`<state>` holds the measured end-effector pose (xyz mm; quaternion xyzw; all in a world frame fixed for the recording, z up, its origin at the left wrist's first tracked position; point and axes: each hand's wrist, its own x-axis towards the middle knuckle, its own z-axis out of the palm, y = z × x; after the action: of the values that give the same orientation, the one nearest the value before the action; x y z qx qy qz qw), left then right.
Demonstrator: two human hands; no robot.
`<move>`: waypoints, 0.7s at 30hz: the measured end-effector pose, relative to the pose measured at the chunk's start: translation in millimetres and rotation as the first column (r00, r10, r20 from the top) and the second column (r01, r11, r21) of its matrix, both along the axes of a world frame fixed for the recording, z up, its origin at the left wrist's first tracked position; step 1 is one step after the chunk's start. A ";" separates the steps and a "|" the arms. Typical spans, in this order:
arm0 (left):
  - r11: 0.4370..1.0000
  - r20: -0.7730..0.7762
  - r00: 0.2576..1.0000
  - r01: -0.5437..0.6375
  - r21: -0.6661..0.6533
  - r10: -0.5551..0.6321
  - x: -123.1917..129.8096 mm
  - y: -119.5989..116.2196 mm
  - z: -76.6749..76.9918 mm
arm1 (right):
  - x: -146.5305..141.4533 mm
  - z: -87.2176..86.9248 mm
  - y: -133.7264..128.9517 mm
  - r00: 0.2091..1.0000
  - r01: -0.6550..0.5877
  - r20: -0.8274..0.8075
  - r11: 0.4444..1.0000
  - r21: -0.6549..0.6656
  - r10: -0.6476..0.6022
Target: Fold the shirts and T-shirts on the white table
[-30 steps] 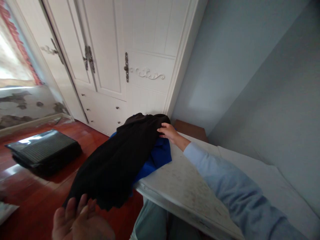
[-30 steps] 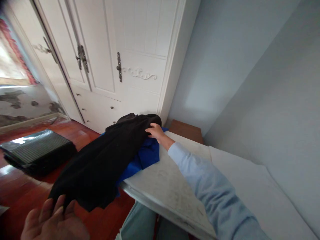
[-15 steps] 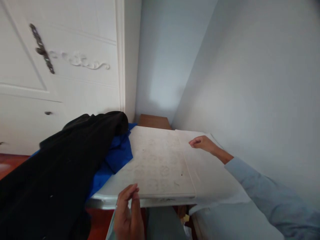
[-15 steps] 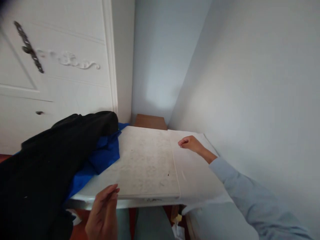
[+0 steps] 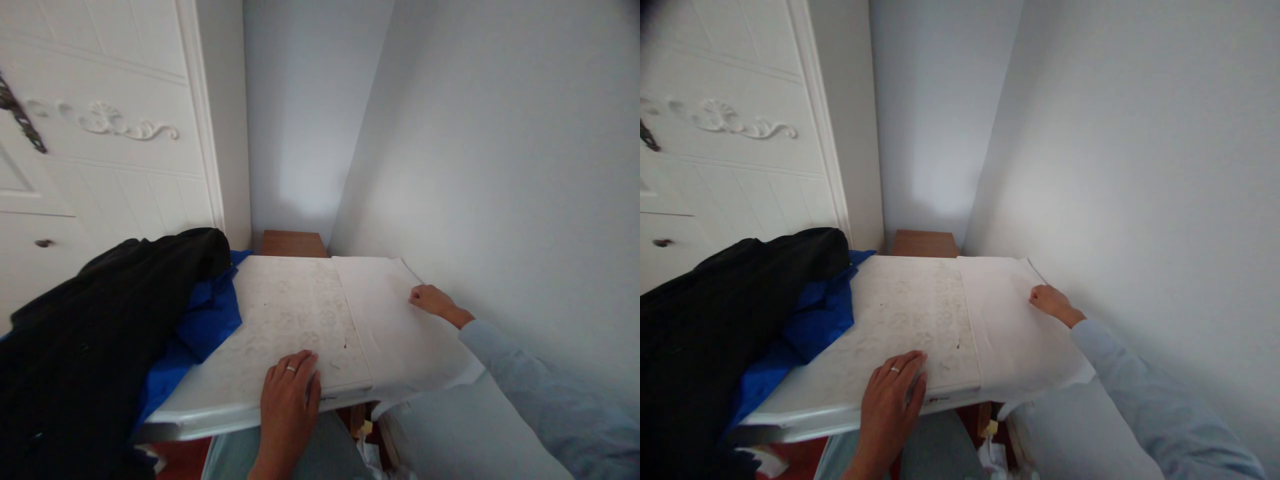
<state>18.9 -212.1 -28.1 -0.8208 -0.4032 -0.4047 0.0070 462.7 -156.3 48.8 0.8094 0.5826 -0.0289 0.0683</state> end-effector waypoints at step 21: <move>1.000 -0.006 1.000 0.015 0.017 -0.015 -3.0 -1.4 -2.4 | -0.3 0.0 10.3 0.967 0.129 -0.243 0.970 0.207 -0.077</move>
<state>16.0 -213.5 -30.5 -0.8248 -0.3933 -0.4060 0.0122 462.4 -146.0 48.8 0.8322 0.5432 -0.0620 -0.0928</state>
